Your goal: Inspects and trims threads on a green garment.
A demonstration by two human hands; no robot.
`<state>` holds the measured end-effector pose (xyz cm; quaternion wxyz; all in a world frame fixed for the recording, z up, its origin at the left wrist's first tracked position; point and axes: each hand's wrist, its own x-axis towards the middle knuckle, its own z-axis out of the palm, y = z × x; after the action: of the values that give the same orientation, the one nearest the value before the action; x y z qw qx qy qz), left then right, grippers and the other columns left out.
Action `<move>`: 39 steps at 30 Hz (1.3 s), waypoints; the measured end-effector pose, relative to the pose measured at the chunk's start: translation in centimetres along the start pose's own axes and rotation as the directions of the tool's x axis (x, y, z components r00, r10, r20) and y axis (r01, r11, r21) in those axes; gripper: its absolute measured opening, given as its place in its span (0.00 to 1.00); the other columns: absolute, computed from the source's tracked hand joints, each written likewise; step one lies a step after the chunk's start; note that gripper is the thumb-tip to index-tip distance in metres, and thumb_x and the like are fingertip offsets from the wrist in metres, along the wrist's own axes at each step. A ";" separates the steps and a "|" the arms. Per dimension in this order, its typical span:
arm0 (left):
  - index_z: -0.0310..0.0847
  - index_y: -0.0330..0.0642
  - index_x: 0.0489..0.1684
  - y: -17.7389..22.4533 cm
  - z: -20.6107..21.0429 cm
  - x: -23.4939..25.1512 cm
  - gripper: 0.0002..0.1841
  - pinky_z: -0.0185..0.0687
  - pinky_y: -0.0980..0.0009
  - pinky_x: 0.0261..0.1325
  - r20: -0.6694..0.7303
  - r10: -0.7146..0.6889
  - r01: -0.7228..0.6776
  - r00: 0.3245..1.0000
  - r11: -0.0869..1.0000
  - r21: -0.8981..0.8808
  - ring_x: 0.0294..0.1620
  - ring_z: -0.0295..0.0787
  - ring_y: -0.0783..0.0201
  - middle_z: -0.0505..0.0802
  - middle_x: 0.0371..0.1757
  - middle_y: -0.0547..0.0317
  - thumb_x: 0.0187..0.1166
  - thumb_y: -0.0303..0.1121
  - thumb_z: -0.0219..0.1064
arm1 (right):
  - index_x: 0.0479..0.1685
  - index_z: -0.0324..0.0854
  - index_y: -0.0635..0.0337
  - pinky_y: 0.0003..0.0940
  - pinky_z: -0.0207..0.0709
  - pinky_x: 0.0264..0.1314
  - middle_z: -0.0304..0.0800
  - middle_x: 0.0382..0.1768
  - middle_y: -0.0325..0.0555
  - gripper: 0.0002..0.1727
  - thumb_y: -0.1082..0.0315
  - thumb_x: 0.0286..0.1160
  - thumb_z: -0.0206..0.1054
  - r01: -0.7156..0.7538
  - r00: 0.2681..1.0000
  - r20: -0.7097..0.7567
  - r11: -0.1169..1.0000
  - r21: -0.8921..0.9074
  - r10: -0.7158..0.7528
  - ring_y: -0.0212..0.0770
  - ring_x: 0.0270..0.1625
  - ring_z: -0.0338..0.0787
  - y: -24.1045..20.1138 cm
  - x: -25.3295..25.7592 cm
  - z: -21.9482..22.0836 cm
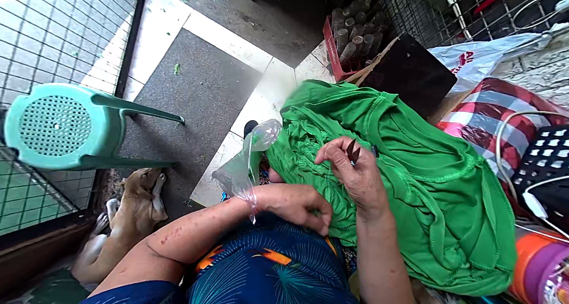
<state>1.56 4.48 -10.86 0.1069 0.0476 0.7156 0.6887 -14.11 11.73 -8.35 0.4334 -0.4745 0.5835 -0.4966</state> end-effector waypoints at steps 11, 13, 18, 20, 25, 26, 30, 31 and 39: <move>0.87 0.30 0.37 3.6 1.7 -1.6 0.10 0.72 0.78 0.35 0.054 0.304 -0.295 0.951 0.946 -0.133 0.32 0.81 0.72 0.89 0.30 0.53 0.79 0.30 0.65 | 0.45 0.85 0.74 0.48 0.88 0.46 0.91 0.43 0.61 0.07 0.78 0.78 0.64 0.253 0.959 0.214 0.895 -0.366 -0.183 0.54 0.43 0.94 5.5 3.0 8.0; 0.87 0.30 0.36 3.9 0.7 -3.1 0.12 0.73 0.77 0.36 -0.005 0.295 -0.294 0.956 0.953 -0.067 0.33 0.81 0.72 0.88 0.31 0.53 0.81 0.32 0.64 | 0.45 0.85 0.75 0.46 0.89 0.45 0.90 0.42 0.62 0.07 0.79 0.78 0.64 0.190 0.981 0.106 0.895 -0.404 -0.161 0.52 0.40 0.93 5.9 2.6 7.3; 0.88 0.37 0.34 2.2 -2.0 -7.3 0.17 0.81 0.79 0.48 -0.400 0.131 -0.001 0.907 0.951 0.310 0.43 0.87 0.76 0.92 0.39 0.59 0.85 0.39 0.59 | 0.43 0.82 0.75 0.29 0.86 0.49 0.90 0.38 0.56 0.10 0.77 0.86 0.56 0.233 0.939 -0.156 0.898 -0.373 -0.308 0.38 0.41 0.92 5.4 1.6 5.5; 0.88 0.38 0.32 1.6 -2.4 -7.8 0.13 0.80 0.74 0.41 -0.578 0.062 0.224 0.814 0.884 0.410 0.34 0.84 0.72 0.88 0.30 0.60 0.82 0.35 0.62 | 0.44 0.81 0.75 0.28 0.87 0.53 0.92 0.41 0.57 0.12 0.75 0.88 0.55 0.266 0.912 -0.211 0.899 -0.348 -0.351 0.37 0.44 0.94 4.9 1.4 5.3; 0.86 0.33 0.34 0.9 -2.4 -7.3 0.10 0.85 0.55 0.43 -0.833 0.013 0.581 0.554 0.711 0.397 0.36 0.89 0.53 0.90 0.34 0.47 0.82 0.29 0.63 | 0.42 0.77 0.71 0.31 0.89 0.55 0.92 0.42 0.55 0.14 0.70 0.93 0.52 0.371 0.861 -0.248 0.883 -0.289 -0.443 0.38 0.48 0.95 3.7 1.1 5.5; 0.86 0.32 0.39 0.8 -2.5 -7.3 0.10 0.85 0.51 0.48 -0.855 0.020 0.624 0.518 0.675 0.395 0.42 0.90 0.49 0.91 0.39 0.44 0.84 0.29 0.61 | 0.42 0.77 0.70 0.32 0.90 0.55 0.91 0.42 0.55 0.14 0.69 0.94 0.52 0.378 0.857 -0.256 0.884 -0.275 -0.446 0.38 0.48 0.95 3.4 1.0 5.4; 0.82 0.33 0.66 0.0 -3.2 -8.0 0.19 0.77 0.43 0.72 -0.805 -0.018 0.589 0.592 0.692 0.418 0.68 0.87 0.44 0.90 0.64 0.41 0.76 0.21 0.67 | 0.43 0.77 0.68 0.33 0.91 0.54 0.92 0.42 0.51 0.13 0.68 0.94 0.52 0.381 0.850 -0.278 0.887 -0.262 -0.448 0.37 0.48 0.96 2.5 0.6 4.6; 0.80 0.34 0.71 0.0 -3.3 -8.1 0.22 0.76 0.46 0.75 -0.789 -0.018 0.559 0.614 0.715 0.419 0.70 0.85 0.46 0.88 0.68 0.42 0.76 0.20 0.66 | 0.43 0.77 0.68 0.32 0.91 0.54 0.92 0.42 0.50 0.13 0.68 0.94 0.51 0.373 0.850 -0.284 0.888 -0.268 -0.443 0.37 0.48 0.96 2.4 0.6 4.4; 0.87 0.35 0.55 0.5 -3.4 -7.9 0.17 0.80 0.45 0.64 -0.818 0.025 0.533 0.575 0.748 0.397 0.58 0.90 0.46 0.93 0.53 0.43 0.86 0.40 0.60 | 0.44 0.77 0.70 0.30 0.89 0.55 0.92 0.40 0.50 0.12 0.71 0.93 0.52 0.304 0.870 -0.295 0.902 -0.308 -0.394 0.34 0.47 0.95 2.8 0.4 3.6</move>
<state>8.47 -0.49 -9.61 -0.1323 -0.3356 0.8665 0.3450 -10.97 10.87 -11.62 0.1610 -0.5275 0.6133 -0.5654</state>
